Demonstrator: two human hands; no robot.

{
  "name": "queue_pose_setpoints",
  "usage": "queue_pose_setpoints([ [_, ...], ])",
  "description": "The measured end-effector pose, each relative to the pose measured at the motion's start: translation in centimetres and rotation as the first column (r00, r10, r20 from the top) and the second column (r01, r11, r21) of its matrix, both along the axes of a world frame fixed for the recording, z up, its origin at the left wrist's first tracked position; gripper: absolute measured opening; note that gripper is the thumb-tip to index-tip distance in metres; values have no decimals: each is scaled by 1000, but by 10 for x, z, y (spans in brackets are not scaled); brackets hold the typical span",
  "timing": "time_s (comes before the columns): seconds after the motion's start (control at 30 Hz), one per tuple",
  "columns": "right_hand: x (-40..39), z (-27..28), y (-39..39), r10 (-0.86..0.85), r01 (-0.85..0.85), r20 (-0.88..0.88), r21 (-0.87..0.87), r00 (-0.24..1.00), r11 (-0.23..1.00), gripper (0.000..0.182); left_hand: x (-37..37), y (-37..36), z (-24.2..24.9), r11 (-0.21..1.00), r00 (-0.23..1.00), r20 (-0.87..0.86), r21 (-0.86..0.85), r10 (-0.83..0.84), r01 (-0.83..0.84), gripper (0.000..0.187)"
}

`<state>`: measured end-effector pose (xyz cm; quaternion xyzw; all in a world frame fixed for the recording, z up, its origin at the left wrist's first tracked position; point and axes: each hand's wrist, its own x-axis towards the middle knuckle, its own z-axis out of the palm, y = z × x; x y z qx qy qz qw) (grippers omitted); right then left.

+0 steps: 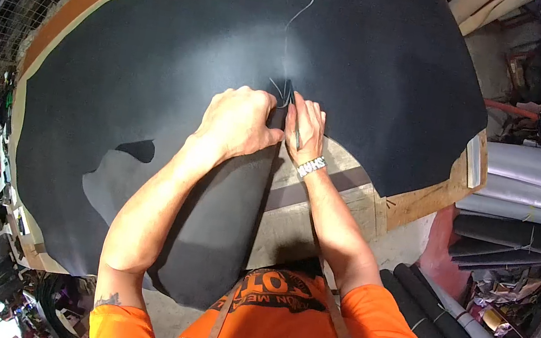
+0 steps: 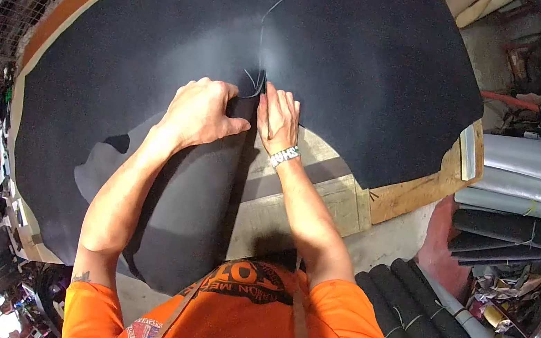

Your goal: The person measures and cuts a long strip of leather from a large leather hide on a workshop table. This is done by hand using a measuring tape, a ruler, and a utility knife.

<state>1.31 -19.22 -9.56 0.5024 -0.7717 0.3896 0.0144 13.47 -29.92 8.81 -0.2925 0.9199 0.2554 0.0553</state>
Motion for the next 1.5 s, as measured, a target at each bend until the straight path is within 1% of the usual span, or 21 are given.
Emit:
queue_pose_setpoints([
  [0.07, 0, 0, -7, -19, 19, 5, -11, 1000, 1000, 33, 2, -1, 6, 1000, 1000, 0, -2, -13, 13, 39],
  [0.23, -7, -1, -23, 1, 1, 28, -68, 1000, 998, 31, 5, -4, 20, 999, 998, 34, -13, -46, 46, 37],
  [0.33, -12, -1, -33, 3, 0, 38, -67, 999, 998, 31, 6, -5, 22, 998, 998, 13, -19, -56, 56, 35],
  [0.43, -15, 0, -45, -25, 28, 30, -99, 999, 995, 31, 7, -4, 27, 996, 997, 3, -62, -71, 71, 34],
  [0.53, -19, -1, -58, -38, 42, 48, -94, 998, 995, 33, 9, -5, 31, 996, 997, 17, -47, -75, 75, 34],
  [0.77, -21, -13, -70, -63, 62, -11, -88, 998, 994, 34, 16, -8, 31, 992, 994, -36, -73, -102, 99, 32],
  [0.87, -17, -11, -75, -98, 91, -61, -97, 993, 991, 34, 15, -5, 38, 991, 993, -33, -82, -111, 108, 31],
  [1.0, -16, -12, -84, -120, 118, -23, -83, 992, 990, 34, 13, -5, 44, 990, 993, -15, -79, -121, 119, 31],
  [1.1, -17, -11, -87, -132, 130, -26, -60, 991, 990, 35, 14, -6, 46, 989, 991, -16, -78, -130, 128, 30],
  [1.2, -18, -15, -98, -183, 179, -39, -81, 982, 981, 37, 15, -6, 45, 988, 990, -22, -75, -138, 136, 30],
  [1.3, -18, -18, -102, -201, 198, -41, -66, 979, 978, 39, 17, -6, 45, 986, 990, -17, -90, -142, 140, 29],
  [1.5, -16, -20, -116, -263, 256, -62, -108, 963, 961, 41, 21, -5, 49, 984, 991, -3, -125, -130, 129, 29],
])
